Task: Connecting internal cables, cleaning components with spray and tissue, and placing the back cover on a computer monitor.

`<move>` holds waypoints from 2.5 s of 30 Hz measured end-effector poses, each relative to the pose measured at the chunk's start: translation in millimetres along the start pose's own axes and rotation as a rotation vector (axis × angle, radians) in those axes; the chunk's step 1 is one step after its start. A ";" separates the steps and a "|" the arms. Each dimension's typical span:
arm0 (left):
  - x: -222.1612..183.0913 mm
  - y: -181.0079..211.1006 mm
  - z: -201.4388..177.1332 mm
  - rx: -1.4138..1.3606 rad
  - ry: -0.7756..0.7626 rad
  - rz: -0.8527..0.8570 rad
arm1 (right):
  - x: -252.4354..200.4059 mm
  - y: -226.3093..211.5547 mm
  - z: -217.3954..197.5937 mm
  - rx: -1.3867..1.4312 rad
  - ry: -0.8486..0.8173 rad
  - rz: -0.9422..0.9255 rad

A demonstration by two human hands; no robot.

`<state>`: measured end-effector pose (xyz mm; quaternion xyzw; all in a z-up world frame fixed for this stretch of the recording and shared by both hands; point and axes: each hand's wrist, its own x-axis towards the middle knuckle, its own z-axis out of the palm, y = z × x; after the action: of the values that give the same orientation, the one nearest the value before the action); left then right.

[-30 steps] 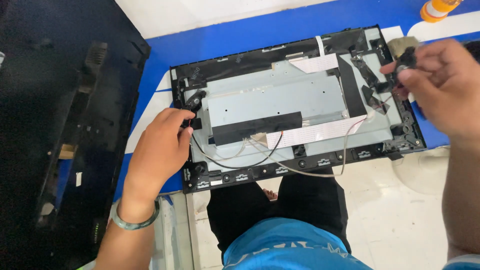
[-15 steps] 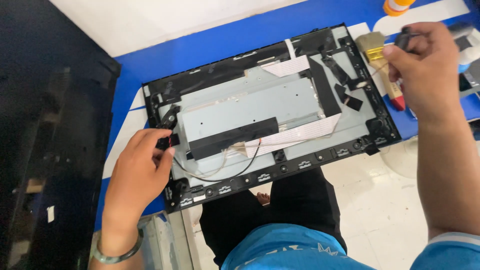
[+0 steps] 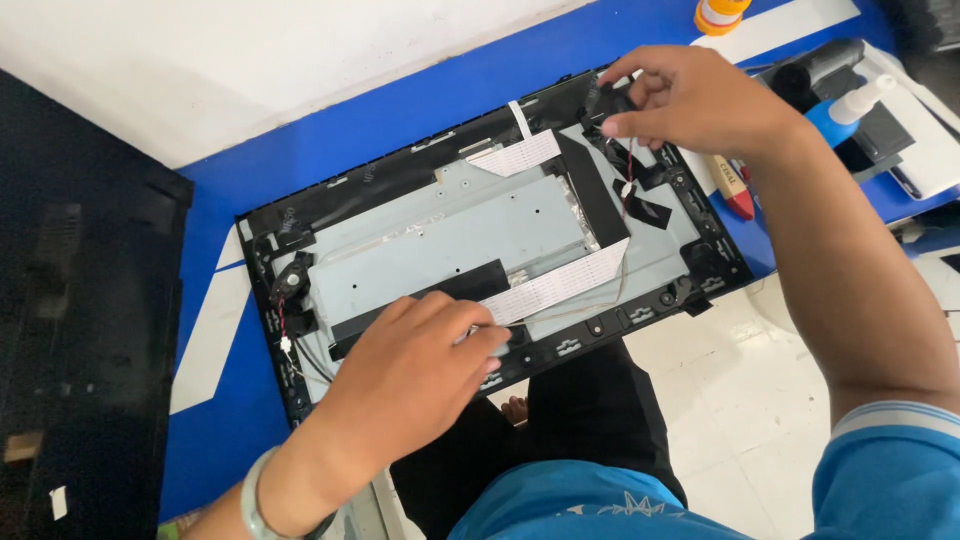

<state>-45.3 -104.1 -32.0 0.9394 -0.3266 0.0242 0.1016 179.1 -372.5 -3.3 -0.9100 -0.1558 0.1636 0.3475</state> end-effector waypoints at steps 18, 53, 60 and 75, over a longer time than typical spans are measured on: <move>206.7 -42.5 5.4 -0.881 0.027 -0.499 | -0.6 53.1 6.2 0.396 -0.017 -0.390; 229.0 -64.6 28.5 -0.756 0.130 -0.699 | -102.5 72.5 123.0 -0.343 0.532 -0.625; 219.6 -46.4 12.8 -0.812 0.341 -0.648 | -104.4 69.1 119.2 -0.368 0.492 -0.646; 200.4 -32.7 44.0 -0.058 0.007 -0.267 | -71.7 90.4 67.4 -0.169 0.504 -0.612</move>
<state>131.4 -210.1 -58.4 0.9711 -0.1987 0.0045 0.1322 102.7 -425.9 -99.0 -0.8585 -0.3425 -0.1889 0.3316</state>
